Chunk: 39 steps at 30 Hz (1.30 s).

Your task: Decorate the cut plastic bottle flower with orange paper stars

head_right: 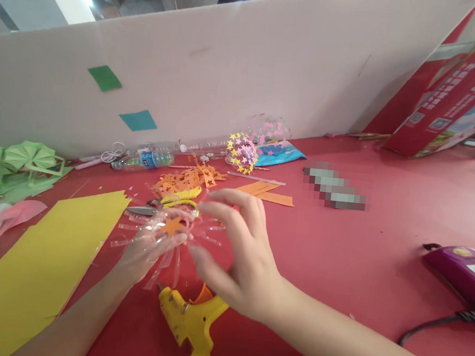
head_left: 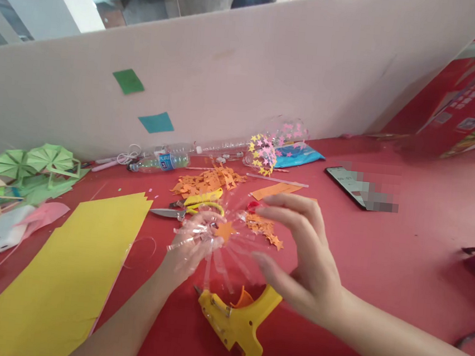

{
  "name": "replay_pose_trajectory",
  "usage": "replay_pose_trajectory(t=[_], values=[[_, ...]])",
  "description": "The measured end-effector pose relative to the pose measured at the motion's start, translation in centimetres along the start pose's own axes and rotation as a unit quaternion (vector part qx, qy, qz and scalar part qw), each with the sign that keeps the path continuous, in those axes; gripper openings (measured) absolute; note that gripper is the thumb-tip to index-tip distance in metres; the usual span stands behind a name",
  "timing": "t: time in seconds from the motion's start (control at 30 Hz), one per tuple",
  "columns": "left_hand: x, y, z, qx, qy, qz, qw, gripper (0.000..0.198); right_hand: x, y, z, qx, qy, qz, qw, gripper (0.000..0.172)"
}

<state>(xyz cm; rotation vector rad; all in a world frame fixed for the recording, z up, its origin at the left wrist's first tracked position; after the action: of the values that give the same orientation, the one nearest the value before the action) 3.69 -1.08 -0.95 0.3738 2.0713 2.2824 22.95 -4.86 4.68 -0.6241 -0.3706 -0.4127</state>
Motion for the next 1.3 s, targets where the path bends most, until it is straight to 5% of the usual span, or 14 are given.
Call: replay_pose_trajectory(t=[0.17,0.3,0.47,0.6,0.73,1.1,1.3], values=[[0.3,-0.6,0.6,0.0,0.043,-0.004,0.999,0.027,-1.2,2.2,-0.1,-0.184,-0.057,0.087,0.977,0.032],[0.7,-1.7,1.0,0.014,0.048,-0.023,0.999,0.041,-1.9,3.1,-0.3,-0.242,-0.083,0.114,0.96,0.027],[0.7,-1.9,1.0,0.026,0.043,-0.02,0.999,0.041,-1.5,3.0,0.1,-0.178,-0.048,0.081,0.98,0.011],[0.1,-0.3,0.6,0.039,0.032,0.023,0.998,0.028,-0.5,2.8,0.7,-0.08,-0.001,0.0,0.997,0.016],[-0.5,0.5,0.4,0.029,-0.011,0.064,0.997,0.024,-0.3,2.4,1.0,0.018,-0.023,-0.072,0.997,0.022],[0.5,-0.1,0.1,0.029,-0.057,-0.025,0.998,0.04,0.0,2.9,1.3,-0.083,-0.015,-0.003,0.996,0.011],[0.2,0.1,0.1,0.044,-0.046,-0.065,0.996,0.037,0.3,2.1,1.0,-0.04,0.021,0.002,0.999,0.021]])
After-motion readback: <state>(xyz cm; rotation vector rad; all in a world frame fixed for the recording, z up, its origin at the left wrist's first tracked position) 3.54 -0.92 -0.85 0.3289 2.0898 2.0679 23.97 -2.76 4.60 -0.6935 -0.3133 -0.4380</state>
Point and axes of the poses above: each hand's wrist, its own z-axis towards the middle knuckle, its own x-axis out of the back of the hand, y = z × x, the point moved 3 cm from there along z, towards the middle knuckle, and after that the axes turned 3 degrees about -x, right-handed, at the moved point
